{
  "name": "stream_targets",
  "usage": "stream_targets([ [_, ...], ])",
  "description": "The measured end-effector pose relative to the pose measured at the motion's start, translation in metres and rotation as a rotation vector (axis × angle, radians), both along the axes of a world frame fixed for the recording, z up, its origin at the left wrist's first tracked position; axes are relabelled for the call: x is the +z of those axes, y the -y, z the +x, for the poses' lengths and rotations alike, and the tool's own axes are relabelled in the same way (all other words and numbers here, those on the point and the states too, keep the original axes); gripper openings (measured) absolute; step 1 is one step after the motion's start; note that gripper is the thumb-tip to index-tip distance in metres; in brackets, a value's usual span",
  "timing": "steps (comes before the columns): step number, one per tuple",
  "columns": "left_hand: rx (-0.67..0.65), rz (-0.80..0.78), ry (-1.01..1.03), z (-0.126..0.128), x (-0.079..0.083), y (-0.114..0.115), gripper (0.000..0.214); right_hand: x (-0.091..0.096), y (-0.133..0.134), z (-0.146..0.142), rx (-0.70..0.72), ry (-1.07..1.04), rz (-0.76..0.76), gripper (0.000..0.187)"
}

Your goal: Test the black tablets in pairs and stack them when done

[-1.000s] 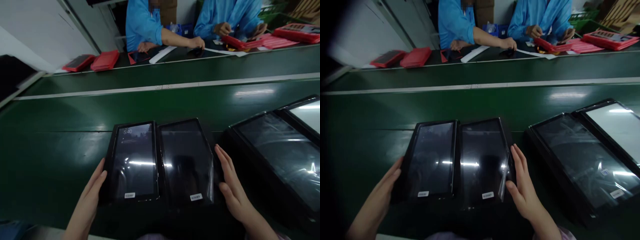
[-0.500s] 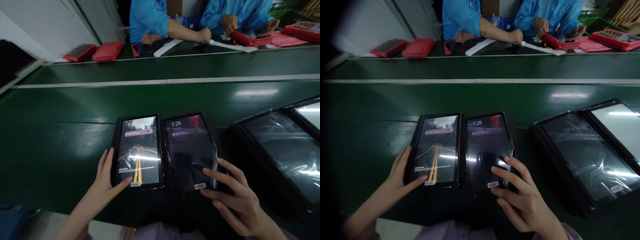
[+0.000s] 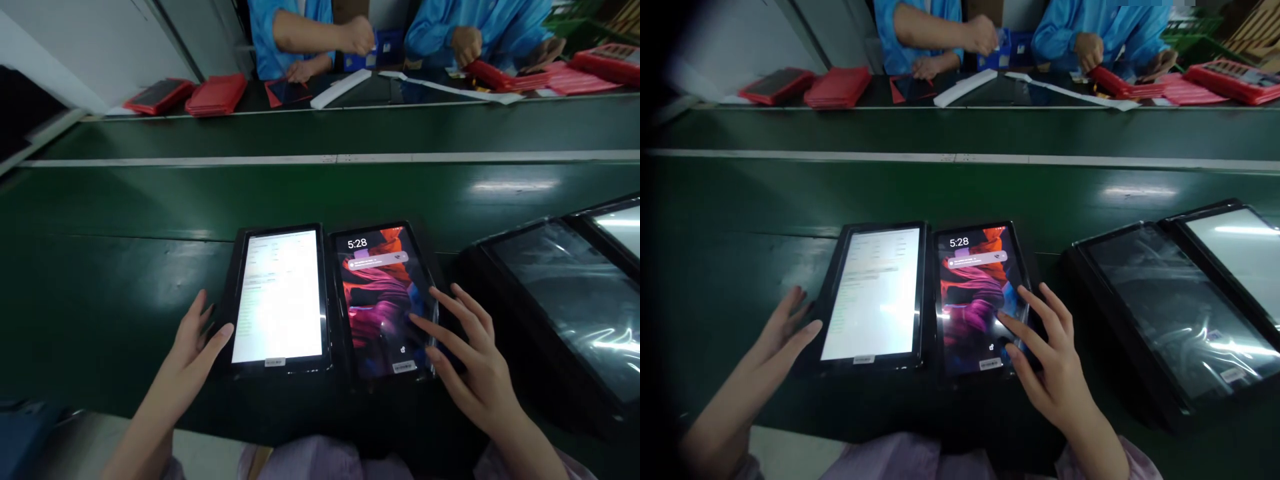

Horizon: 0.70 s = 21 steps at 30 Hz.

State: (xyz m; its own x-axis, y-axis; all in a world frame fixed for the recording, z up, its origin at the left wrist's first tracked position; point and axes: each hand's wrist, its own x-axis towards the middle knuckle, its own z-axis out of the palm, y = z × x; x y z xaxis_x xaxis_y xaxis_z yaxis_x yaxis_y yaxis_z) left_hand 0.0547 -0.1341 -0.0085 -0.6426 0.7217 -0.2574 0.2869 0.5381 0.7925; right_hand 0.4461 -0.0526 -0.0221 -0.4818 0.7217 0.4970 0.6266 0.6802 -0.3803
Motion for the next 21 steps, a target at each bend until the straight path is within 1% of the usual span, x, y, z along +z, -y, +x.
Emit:
stream_targets([
  [3,0.002,0.01,0.019,-0.005,-0.006,0.004,0.103,-0.001,0.002,0.005,0.014,-0.028,0.009,0.034],
  [6,-0.045,0.022,0.047,-0.008,-0.016,0.007,0.101,0.003,0.005,0.008,0.044,-0.052,0.015,0.035],
  [8,-0.055,0.015,0.053,-0.008,-0.019,0.006,0.1,0.008,0.006,0.007,0.097,-0.039,0.025,0.032],
  [11,-0.05,-0.01,0.055,-0.006,-0.019,0.003,0.1,0.012,0.006,0.002,0.188,0.019,0.049,0.026],
  [12,-0.056,-0.01,0.05,-0.005,-0.018,0.002,0.099,0.011,0.006,0.0,0.188,0.039,0.045,0.026],
  [14,-0.066,-0.009,0.043,-0.002,-0.016,0.0,0.1,0.007,0.004,-0.004,0.109,0.067,0.024,0.028],
  [16,-0.058,-0.004,0.044,-0.002,-0.015,-0.001,0.1,0.003,0.002,-0.006,0.003,0.076,0.001,0.038],
  [17,-0.045,-0.011,0.049,-0.002,-0.015,-0.001,0.1,0.001,0.002,-0.006,-0.025,0.073,-0.006,0.044],
  [19,-0.013,-0.026,0.039,-0.003,-0.016,0.0,0.099,0.0,0.003,-0.005,-0.009,0.054,-0.007,0.047],
  [21,-0.016,-0.02,0.022,-0.003,-0.016,0.0,0.1,0.001,0.005,-0.002,0.054,0.034,0.004,0.04],
])
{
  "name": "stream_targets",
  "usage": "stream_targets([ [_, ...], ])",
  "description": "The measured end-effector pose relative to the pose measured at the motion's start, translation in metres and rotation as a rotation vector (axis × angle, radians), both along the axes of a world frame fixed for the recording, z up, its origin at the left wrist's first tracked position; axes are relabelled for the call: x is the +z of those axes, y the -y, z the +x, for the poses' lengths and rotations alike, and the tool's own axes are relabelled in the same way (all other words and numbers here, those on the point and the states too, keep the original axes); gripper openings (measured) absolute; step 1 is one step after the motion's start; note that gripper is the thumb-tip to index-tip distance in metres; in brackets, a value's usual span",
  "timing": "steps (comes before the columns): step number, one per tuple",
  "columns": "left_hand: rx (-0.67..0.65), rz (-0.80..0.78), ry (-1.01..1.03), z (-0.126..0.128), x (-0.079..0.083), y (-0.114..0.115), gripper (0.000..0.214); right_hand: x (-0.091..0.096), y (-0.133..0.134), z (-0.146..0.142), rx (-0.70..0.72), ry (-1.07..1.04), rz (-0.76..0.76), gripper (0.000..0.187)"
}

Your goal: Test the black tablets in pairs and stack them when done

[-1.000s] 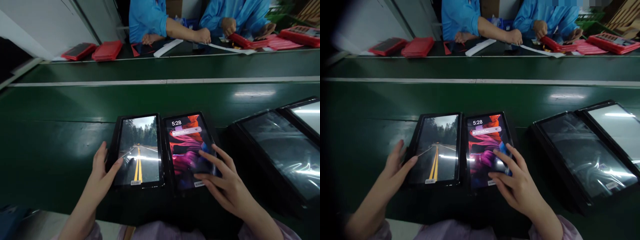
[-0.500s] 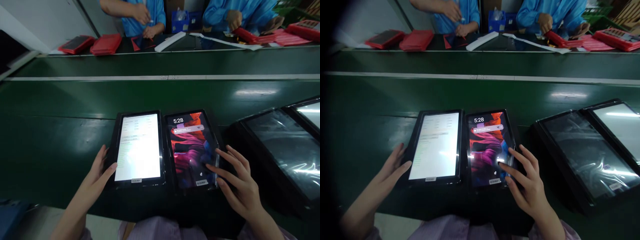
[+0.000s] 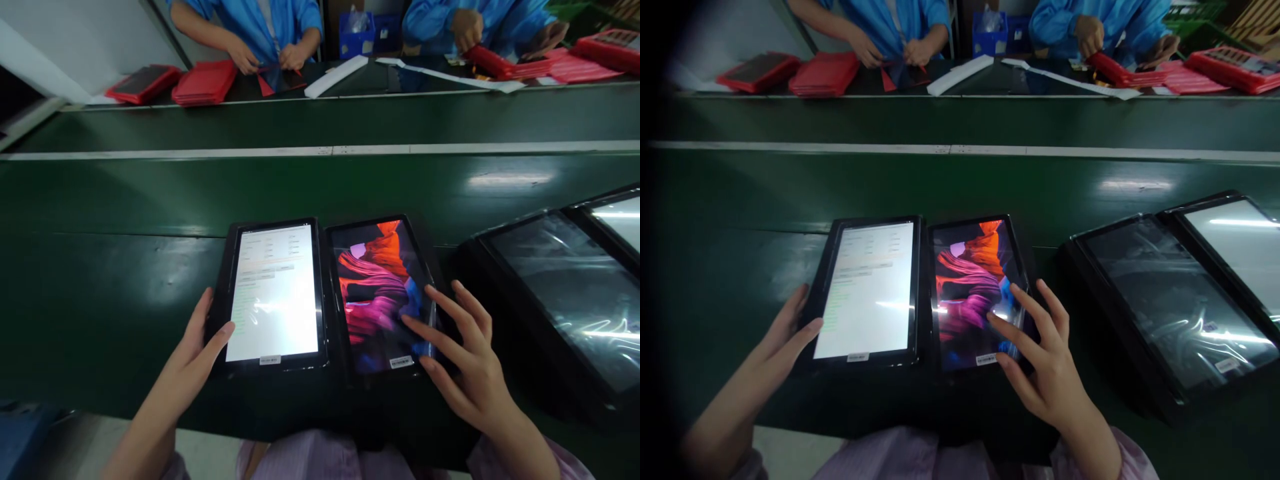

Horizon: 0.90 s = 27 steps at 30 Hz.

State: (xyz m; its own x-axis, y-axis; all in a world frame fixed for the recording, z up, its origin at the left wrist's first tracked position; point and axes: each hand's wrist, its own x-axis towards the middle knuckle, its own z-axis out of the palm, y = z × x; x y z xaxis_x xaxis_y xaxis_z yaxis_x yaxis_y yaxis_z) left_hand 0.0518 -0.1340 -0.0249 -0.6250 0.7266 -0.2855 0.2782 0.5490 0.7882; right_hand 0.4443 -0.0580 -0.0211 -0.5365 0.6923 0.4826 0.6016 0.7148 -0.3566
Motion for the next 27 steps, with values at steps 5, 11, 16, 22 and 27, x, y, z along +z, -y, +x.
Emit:
stream_targets([
  [5,-0.022,-0.046,-0.013,0.008,0.007,-0.005,0.104,0.008,0.008,0.005,0.085,-0.031,0.02,0.031],
  [11,-0.021,-0.109,-0.028,0.0,0.008,-0.004,0.106,0.016,0.011,0.001,0.174,-0.006,0.022,0.031],
  [16,-0.259,-0.144,-0.101,-0.024,-0.005,0.015,0.121,0.007,0.009,-0.003,0.075,0.008,-0.01,0.028],
  [22,-0.365,-0.125,-0.265,-0.009,-0.003,0.014,0.132,-0.003,0.007,-0.005,0.014,-0.011,0.002,0.036],
  [27,-0.03,-0.107,-0.178,0.016,0.005,-0.011,0.111,0.002,0.009,-0.006,0.031,-0.065,0.037,0.03],
])
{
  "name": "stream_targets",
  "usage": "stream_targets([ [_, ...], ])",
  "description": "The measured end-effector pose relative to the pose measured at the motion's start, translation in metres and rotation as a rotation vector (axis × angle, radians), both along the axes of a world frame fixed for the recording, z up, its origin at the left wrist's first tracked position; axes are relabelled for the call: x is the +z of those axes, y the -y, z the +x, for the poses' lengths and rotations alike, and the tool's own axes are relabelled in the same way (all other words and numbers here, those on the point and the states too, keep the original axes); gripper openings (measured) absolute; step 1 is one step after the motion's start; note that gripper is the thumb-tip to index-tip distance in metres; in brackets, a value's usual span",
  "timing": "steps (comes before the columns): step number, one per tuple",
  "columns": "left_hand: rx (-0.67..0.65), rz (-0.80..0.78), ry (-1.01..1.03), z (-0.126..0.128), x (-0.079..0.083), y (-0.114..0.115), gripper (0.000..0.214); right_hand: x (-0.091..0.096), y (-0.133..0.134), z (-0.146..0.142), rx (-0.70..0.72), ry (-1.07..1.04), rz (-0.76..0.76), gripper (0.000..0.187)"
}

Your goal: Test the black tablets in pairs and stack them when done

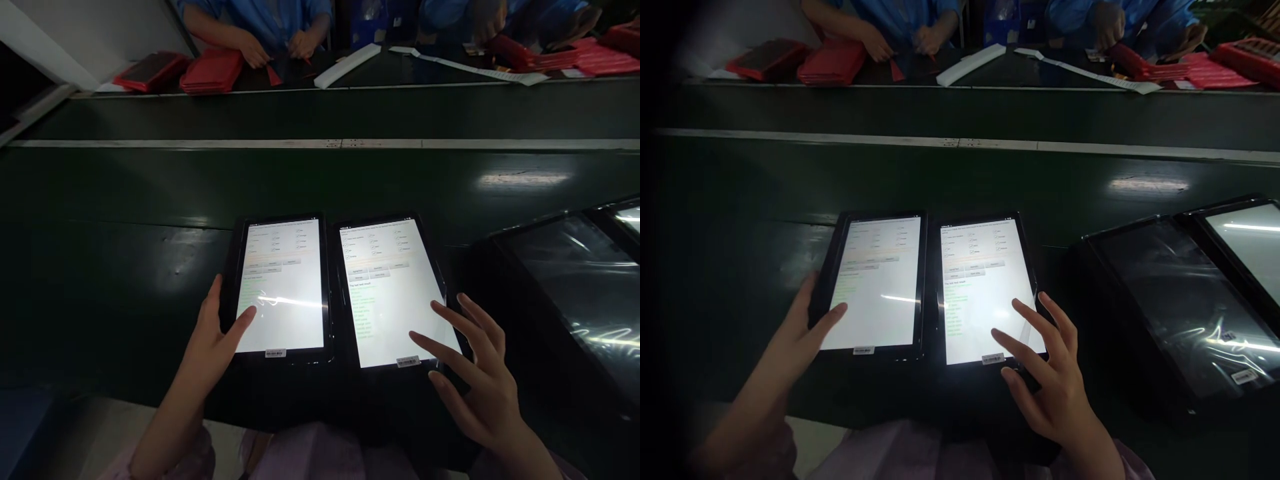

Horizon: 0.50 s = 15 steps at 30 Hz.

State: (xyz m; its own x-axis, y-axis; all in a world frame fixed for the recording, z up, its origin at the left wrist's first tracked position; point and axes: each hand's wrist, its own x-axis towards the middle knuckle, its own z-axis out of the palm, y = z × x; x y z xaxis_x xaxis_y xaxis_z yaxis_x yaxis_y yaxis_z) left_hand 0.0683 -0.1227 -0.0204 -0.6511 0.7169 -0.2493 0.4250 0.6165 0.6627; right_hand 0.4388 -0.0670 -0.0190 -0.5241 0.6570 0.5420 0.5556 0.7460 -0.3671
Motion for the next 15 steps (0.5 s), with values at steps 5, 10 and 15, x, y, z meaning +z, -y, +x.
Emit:
stream_targets([
  [5,-0.059,0.098,0.059,-0.01,-0.012,0.004,0.102,0.008,0.006,-0.001,0.038,-0.018,0.013,0.028],
  [10,-0.176,0.099,0.094,-0.025,-0.015,0.017,0.105,0.012,0.008,-0.009,0.052,-0.012,0.021,0.023],
  [15,-0.311,0.035,0.068,-0.032,-0.012,0.025,0.117,0.016,0.009,-0.018,0.059,0.005,0.033,0.021],
])
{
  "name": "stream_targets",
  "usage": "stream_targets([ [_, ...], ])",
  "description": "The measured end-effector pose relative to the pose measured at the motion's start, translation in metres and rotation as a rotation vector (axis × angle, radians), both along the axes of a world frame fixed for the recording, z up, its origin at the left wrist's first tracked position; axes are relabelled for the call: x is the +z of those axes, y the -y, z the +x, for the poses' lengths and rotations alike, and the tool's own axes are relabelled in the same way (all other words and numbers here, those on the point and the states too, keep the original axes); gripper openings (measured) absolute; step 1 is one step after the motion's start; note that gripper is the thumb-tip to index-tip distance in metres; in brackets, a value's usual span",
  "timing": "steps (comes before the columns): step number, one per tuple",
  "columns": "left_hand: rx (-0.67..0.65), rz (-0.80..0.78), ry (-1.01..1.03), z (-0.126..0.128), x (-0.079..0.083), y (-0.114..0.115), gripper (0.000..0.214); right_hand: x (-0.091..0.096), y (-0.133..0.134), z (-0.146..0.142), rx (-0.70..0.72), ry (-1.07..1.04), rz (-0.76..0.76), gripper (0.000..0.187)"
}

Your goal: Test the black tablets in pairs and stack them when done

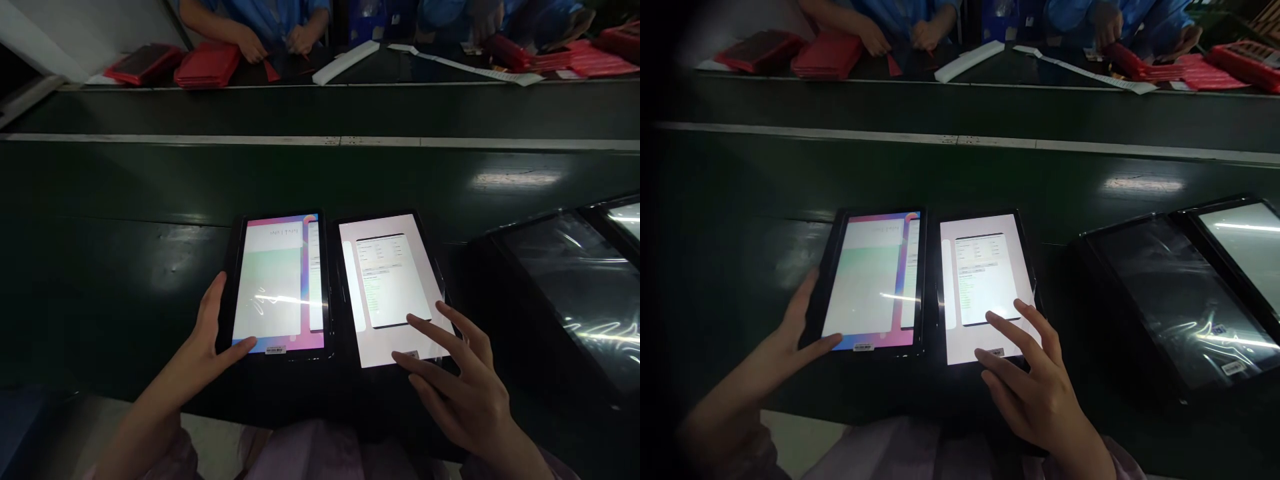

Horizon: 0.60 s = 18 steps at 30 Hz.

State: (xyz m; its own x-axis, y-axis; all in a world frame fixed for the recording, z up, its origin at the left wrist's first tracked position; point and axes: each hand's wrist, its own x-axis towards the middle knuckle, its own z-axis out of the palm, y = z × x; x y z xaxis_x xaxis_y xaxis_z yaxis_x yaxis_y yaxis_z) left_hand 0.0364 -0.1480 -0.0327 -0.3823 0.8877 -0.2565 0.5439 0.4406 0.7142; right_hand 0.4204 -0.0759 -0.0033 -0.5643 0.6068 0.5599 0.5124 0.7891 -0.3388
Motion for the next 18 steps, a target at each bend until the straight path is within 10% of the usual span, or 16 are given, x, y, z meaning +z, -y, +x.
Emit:
stream_targets([
  [18,-0.013,0.007,0.089,-0.01,-0.006,0.004,0.11,-0.002,-0.006,-0.01,-0.093,0.025,0.005,0.019],
])
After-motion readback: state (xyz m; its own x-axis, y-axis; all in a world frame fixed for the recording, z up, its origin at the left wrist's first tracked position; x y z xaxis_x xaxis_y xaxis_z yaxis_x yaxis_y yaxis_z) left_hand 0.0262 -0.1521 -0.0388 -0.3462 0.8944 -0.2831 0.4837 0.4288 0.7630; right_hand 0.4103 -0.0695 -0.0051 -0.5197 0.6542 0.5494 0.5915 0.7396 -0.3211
